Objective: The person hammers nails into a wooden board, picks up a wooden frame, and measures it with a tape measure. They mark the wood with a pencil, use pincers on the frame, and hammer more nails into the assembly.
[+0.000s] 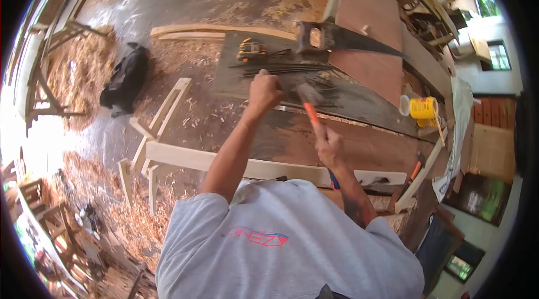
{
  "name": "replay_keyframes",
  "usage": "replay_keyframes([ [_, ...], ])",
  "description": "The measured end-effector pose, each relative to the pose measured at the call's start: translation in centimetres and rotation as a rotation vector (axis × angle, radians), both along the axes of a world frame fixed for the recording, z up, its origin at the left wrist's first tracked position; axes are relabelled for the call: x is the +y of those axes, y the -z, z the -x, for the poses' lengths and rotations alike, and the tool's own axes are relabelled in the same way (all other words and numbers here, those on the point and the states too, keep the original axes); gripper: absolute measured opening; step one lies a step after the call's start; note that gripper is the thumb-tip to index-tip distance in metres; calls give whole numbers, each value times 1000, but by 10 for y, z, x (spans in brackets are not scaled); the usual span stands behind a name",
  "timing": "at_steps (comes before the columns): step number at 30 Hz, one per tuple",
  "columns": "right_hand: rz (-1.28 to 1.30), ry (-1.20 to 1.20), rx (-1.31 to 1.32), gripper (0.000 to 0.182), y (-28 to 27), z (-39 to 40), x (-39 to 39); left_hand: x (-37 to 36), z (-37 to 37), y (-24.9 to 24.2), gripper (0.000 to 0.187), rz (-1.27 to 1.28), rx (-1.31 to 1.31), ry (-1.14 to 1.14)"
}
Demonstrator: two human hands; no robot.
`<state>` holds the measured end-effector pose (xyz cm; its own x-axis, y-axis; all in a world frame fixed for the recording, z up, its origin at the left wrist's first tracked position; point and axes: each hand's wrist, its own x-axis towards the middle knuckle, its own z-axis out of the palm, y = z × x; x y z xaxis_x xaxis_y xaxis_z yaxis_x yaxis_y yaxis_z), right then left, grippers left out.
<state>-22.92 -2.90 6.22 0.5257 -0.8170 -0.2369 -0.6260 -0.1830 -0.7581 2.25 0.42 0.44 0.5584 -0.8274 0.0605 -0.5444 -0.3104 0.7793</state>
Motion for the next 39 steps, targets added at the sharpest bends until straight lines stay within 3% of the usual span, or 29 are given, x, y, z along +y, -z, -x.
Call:
replay_keyframes([
  [2,-83,41,-51,49,3,5,-4,-6,-1,7,10,-77,-75,29],
  [5,-273,159,-212,50,-2,4,0,-4,2,9,8,7,-49,-21],
  [9,-312,118,-86,55,-12,2,-3,-5,4,7,11,-2,-3,-61],
  [13,-335,133,-35,56,-19,1,-1,-2,10,10,9,18,57,-40],
  [16,-364,194,-147,57,-27,7,7,3,16,10,10,113,-1,-70],
  [18,-361,212,-141,57,-31,9,8,15,33,4,13,270,-171,-35],
  [27,-377,252,-51,54,-48,31,16,23,48,15,9,199,-272,4],
  [39,-310,178,-153,57,-47,10,19,21,34,-2,9,254,-43,-175],
])
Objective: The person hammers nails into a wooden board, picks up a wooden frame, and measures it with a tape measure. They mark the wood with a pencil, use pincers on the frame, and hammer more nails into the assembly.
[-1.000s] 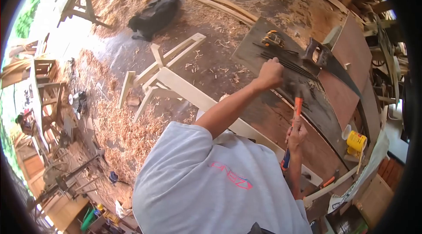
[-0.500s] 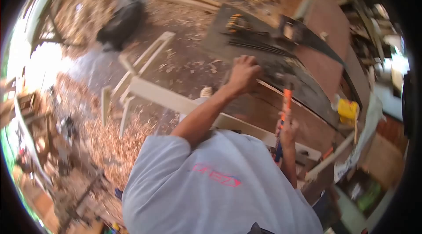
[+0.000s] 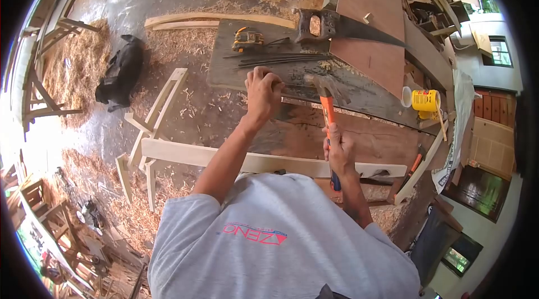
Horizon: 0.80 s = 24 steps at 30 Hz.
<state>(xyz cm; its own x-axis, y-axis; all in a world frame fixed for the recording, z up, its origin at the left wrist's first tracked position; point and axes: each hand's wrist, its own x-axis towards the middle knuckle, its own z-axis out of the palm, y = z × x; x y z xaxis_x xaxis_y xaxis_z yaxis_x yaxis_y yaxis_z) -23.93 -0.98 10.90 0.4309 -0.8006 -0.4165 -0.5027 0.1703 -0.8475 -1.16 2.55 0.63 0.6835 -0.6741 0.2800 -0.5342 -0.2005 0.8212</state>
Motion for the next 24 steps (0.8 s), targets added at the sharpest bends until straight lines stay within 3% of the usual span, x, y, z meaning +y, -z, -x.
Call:
replay_keyframes([
  [4,125,-30,116,55,18,-11,-5,-10,-7,-5,10,-127,83,-26],
  [6,16,11,193,53,15,-19,-10,-13,-10,-4,11,-172,106,-27],
  [13,110,-34,134,54,13,-13,-13,-7,-11,-11,13,-190,108,35],
  [15,-55,2,196,56,10,-12,-17,-5,-14,-8,14,-164,28,87],
  [24,50,153,55,60,-27,7,-31,2,-10,0,13,-112,-223,294],
])
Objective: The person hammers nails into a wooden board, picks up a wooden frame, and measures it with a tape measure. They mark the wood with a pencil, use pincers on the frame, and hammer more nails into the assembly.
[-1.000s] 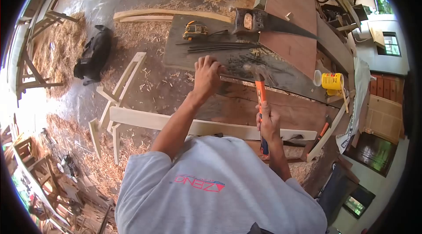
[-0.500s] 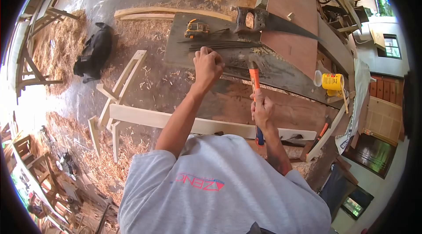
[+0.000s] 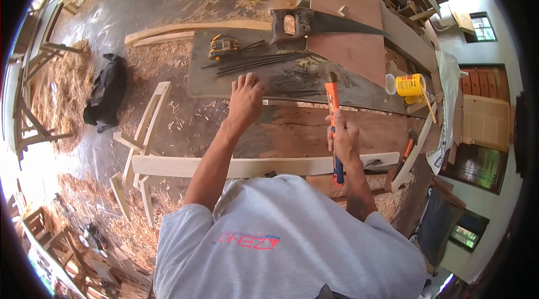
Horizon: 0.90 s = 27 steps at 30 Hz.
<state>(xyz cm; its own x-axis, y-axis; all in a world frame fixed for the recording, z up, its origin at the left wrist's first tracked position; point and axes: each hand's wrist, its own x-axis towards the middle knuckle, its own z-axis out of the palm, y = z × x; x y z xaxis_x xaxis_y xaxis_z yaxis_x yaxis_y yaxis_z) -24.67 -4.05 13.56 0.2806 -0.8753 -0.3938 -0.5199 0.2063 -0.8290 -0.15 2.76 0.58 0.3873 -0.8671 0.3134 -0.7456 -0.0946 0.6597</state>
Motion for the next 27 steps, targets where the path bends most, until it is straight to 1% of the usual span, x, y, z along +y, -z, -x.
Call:
replay_keyframes([
  [2,24,16,-4,59,-5,5,-3,-4,-5,2,13,-23,-46,45],
  [5,28,73,1,59,-9,13,-4,-4,-22,-5,10,-39,-74,2],
  [8,62,67,-34,59,-5,20,-1,1,-31,-12,10,-59,3,16],
  [11,28,66,-19,59,17,18,2,0,-35,-13,8,-65,52,12],
  [13,-75,16,119,59,36,16,3,0,-34,-13,8,-81,73,9],
  [14,-74,15,116,59,39,19,5,1,-33,-12,7,-72,74,0],
  [16,-52,19,111,58,31,11,6,-2,-36,-13,7,-62,71,-36],
  [17,40,-3,132,58,23,9,9,-1,-36,-13,7,-55,69,-25],
  [18,26,-6,137,58,24,9,14,2,-34,-13,7,-49,67,-6],
  [20,179,-25,9,58,25,8,13,1,-34,-12,7,-56,72,-12],
  [21,181,-23,8,58,32,11,12,1,-34,-11,7,-61,77,-16],
  [23,97,-148,201,58,52,18,5,0,-34,-8,7,-55,74,-15],
  [24,101,-156,196,58,50,16,8,0,-34,-8,7,-54,75,-14],
  [26,-51,-49,122,60,39,14,7,-4,-39,-8,8,-51,64,-38],
  [27,-65,-58,135,60,32,15,10,2,-34,-6,9,-73,64,-30],
])
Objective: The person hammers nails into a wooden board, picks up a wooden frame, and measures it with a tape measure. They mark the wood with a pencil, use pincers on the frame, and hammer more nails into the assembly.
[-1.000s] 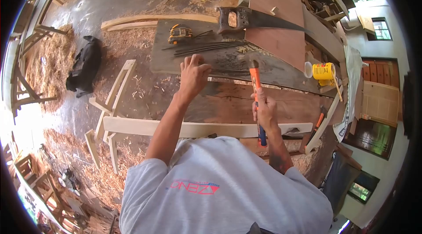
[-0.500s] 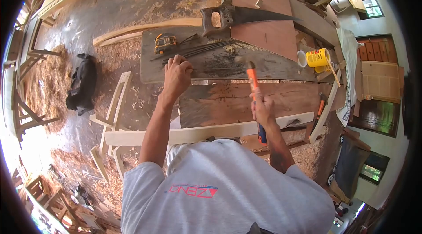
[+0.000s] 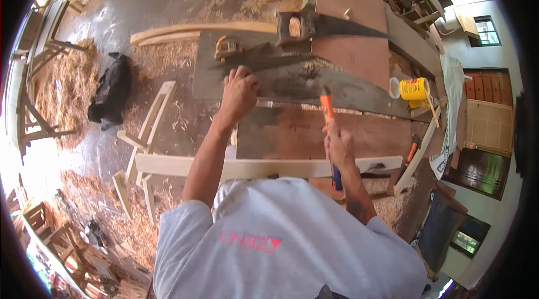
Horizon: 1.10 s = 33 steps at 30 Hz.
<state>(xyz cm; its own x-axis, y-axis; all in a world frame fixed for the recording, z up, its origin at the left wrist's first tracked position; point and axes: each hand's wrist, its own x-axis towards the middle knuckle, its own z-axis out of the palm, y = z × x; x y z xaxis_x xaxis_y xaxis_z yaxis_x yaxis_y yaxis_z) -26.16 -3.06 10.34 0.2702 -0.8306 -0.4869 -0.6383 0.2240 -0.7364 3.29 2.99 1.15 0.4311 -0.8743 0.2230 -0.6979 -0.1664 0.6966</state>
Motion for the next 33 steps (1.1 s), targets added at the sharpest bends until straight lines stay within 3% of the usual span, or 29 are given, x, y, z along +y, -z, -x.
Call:
replay_keyframes([
  [6,121,48,-97,60,-29,-4,-8,-9,15,-13,11,62,34,-27],
  [10,132,95,-122,59,-14,-4,-5,-30,30,-4,13,59,136,-31],
  [14,7,92,-45,57,17,6,-6,-31,35,0,16,13,72,-40],
  [33,-12,171,-81,59,24,22,-4,-38,33,-8,11,-118,114,-49],
])
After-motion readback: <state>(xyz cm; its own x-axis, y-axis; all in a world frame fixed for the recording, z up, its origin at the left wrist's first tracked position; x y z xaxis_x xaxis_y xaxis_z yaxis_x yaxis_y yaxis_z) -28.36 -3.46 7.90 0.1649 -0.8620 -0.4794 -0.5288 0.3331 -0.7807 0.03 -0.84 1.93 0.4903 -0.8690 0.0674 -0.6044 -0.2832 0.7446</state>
